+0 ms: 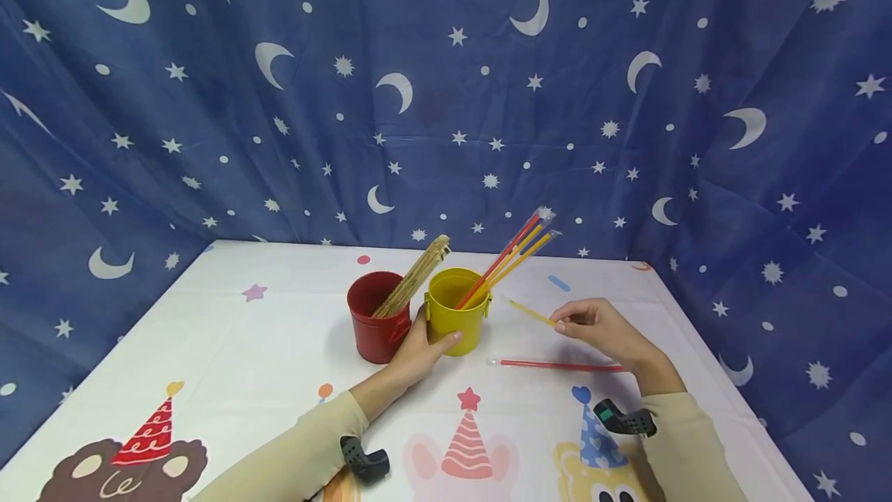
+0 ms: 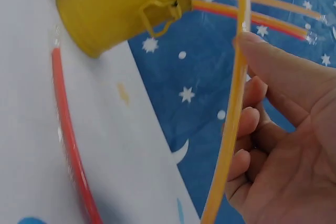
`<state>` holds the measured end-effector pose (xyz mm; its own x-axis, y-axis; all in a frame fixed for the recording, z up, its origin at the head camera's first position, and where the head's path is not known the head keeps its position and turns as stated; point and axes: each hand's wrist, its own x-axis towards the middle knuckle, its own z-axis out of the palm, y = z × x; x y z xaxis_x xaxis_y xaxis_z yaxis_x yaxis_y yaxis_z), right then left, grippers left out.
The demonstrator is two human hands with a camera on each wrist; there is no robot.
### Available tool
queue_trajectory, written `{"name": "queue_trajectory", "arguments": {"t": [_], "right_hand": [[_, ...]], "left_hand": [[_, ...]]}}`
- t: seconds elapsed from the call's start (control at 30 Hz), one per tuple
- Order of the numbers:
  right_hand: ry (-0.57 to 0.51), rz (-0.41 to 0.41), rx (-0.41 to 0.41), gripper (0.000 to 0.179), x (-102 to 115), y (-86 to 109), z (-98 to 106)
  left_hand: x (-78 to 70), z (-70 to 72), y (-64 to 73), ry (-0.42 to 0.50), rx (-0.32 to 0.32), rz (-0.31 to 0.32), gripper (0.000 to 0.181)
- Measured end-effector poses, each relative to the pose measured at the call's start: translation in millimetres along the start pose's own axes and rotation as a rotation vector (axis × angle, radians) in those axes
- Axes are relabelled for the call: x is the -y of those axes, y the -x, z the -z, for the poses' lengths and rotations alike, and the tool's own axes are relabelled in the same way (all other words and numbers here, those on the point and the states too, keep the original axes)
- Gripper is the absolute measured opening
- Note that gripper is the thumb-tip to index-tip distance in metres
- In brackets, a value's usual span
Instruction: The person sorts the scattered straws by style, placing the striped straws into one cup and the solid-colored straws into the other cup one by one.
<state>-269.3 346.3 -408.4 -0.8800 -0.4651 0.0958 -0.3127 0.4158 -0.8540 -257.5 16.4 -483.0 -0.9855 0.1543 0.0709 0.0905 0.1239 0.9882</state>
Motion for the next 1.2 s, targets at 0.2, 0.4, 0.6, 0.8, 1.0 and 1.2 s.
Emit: {"name": "queue_trajectory", "arguments": {"t": [0.2,0.4,0.6,0.8,1.0,1.2], "right_hand": [[-0.076,0.033,-0.041,0.019,12,1.1,-4],[-0.126,0.066,-0.058,0.024,18,0.3,-8],[-0.226,0.115,-0.071,0.029,28,0.2,-10],[-0.303,0.157,-0.1,0.032,40,-5.0,-12],[-0.413,0.196,-0.14,0.035,55,-9.5,-15],[-0.654,0.254,-0.254,0.032,77,-18.9,-20]], "left_hand": [[0.2,0.1,0.3,0.006,0.002,-0.004,0.086],[0.4,0.0,0.4,0.011,0.004,-0.008,0.086],[1.5,-0.3,0.0,0.009,0.006,-0.009,0.086],[1.7,-0.1,0.7,-0.009,-0.001,-0.022,0.085],[1.1,0.2,1.3,-0.009,0.0,-0.019,0.085],[-0.4,0.2,0.3,-0.011,0.003,-0.019,0.086]]}}
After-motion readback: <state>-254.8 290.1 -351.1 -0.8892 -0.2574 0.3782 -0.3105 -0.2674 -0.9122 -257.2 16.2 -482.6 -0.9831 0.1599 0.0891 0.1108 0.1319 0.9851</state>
